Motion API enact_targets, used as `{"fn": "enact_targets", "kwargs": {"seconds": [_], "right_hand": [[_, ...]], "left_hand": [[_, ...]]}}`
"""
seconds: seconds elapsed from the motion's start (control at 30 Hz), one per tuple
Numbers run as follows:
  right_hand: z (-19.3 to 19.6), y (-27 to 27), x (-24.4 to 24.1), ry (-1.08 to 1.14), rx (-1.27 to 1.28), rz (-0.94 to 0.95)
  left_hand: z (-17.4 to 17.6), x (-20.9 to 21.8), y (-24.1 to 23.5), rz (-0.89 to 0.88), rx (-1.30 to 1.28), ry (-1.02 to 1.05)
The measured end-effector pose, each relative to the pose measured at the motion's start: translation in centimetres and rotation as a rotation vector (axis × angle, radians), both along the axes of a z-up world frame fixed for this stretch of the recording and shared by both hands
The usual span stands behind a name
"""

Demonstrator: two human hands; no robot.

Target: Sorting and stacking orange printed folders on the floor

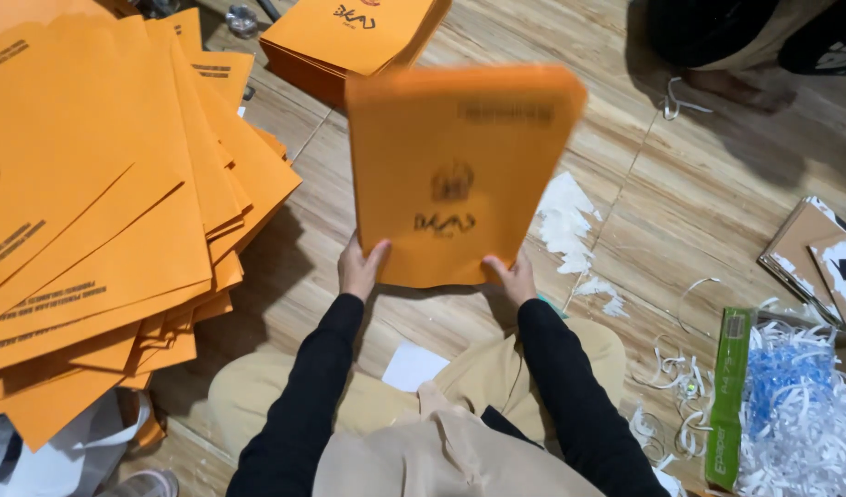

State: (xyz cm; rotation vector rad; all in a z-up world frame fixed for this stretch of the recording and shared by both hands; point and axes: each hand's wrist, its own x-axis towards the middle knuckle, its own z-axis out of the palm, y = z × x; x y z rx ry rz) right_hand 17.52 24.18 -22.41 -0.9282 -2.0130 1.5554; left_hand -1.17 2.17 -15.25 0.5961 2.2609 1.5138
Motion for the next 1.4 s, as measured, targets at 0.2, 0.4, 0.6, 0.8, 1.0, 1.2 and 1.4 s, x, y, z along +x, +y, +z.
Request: {"fn": "enact_targets", "kwargs": {"seconds": [0.2,0.4,0.6,0.8,1.0,1.2,1.4], "right_hand": [[-6.4,8.0,-2.6,-0.401,0.106,0.013],[-4.9,6.7,-3.8,-0.534,-0.063,0.05],[-1.9,5.4,-2.3,-0.472,-0.042,0.173],[-3.3,5.0,1.8,-0.475,-0.117,0.141],[-4.5,3.7,2.8,-0.568,-0.021,0.033],[-1.9,1.2,3.3,-0.746,0.483,-0.056],[3.8,-3.1,0.7,-0.329,0.884,-0.192]], "left_hand": [[-5.1,-3.2,5.9,0.051,-0.253,-0.11],[-14.4,-3.9,6.0,0.002,-0.639,-0.234],[-18.8,-4.0,4.5,-0.072,-0.645,-0.297],[-14.4,1.4,2.9,-0.09,-0.555,-0.43],[-8.9,2.5,1.5,-0.086,-0.69,-0.28],[10.4,5.0,-4.9,-0.043,-0.369,0.582],[16.6,-6.6,-16.8,0.383,-0.616,0.868]]}}
